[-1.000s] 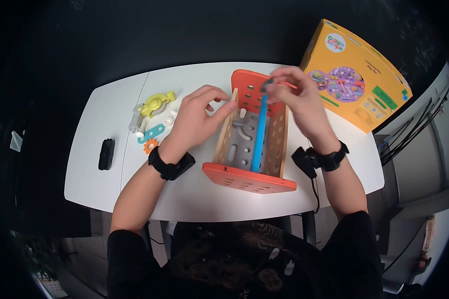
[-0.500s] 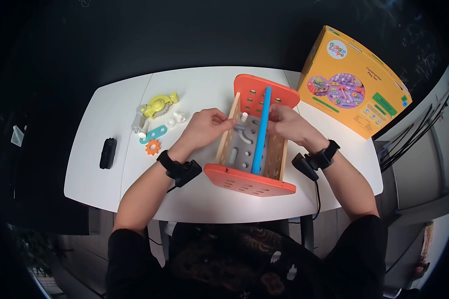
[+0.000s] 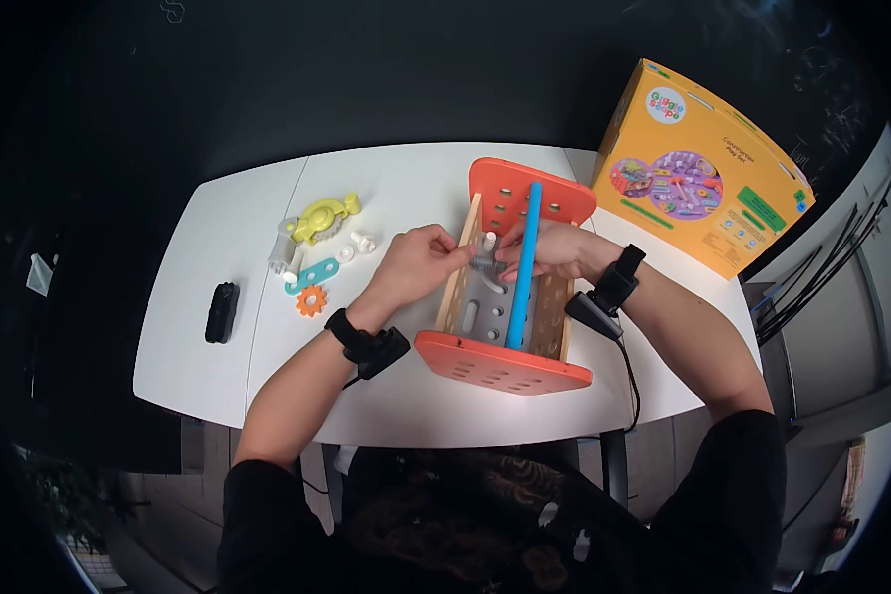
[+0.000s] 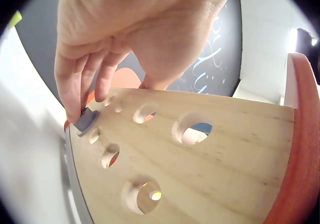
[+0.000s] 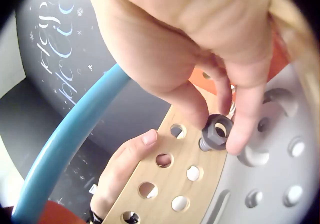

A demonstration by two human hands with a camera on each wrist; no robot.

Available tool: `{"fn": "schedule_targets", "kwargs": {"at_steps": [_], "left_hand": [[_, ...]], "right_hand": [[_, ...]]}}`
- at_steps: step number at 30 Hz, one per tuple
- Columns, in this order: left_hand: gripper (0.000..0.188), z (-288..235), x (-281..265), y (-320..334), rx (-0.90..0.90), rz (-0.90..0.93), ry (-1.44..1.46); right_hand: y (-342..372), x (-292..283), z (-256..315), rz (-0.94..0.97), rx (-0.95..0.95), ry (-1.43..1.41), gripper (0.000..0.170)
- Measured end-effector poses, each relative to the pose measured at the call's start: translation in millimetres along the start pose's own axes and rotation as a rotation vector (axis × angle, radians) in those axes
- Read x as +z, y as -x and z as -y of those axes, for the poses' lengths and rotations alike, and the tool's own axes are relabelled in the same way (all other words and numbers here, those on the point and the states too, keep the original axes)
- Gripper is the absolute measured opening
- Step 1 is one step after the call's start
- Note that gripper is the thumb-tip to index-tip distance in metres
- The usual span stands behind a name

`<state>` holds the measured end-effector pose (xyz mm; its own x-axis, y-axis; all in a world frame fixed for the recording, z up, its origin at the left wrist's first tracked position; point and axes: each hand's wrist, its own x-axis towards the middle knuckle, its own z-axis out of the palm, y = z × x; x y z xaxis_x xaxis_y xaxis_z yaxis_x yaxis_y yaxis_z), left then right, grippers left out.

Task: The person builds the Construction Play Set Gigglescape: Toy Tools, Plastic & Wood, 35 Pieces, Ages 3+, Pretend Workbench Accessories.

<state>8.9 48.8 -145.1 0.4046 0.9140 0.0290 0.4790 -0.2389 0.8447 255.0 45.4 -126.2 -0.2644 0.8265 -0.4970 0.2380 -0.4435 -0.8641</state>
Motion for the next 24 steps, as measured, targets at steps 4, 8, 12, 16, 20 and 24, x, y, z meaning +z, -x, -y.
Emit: {"fn": "schedule_targets", "kwargs": {"at_steps": [4,8,12,16,20,24], "left_hand": [[0.044,1,0,1,0.001,-0.006,0.025],[0.044,6,3,0,0.013,-0.022,0.043],[0.037,-1,1,3,-0.033,-0.009,0.033],[0.038,0,1,3,-0.026,-0.011,0.039],[0.041,2,3,3,-0.014,-0.030,0.062],[0.044,2,4,2,-0.006,-0.055,0.058]], "right_hand": [[-6,5,-3,0.036,0.032,-0.013,0.030],[-7,8,-6,0.026,0.016,0.015,0.030],[-10,8,-8,-0.032,0.002,-0.003,0.029],[-10,6,-7,-0.053,0.002,-0.033,0.028],[-4,9,-3,-0.034,-0.005,-0.045,0.028],[-4,9,-4,-0.015,-0.021,-0.063,0.024]]}}
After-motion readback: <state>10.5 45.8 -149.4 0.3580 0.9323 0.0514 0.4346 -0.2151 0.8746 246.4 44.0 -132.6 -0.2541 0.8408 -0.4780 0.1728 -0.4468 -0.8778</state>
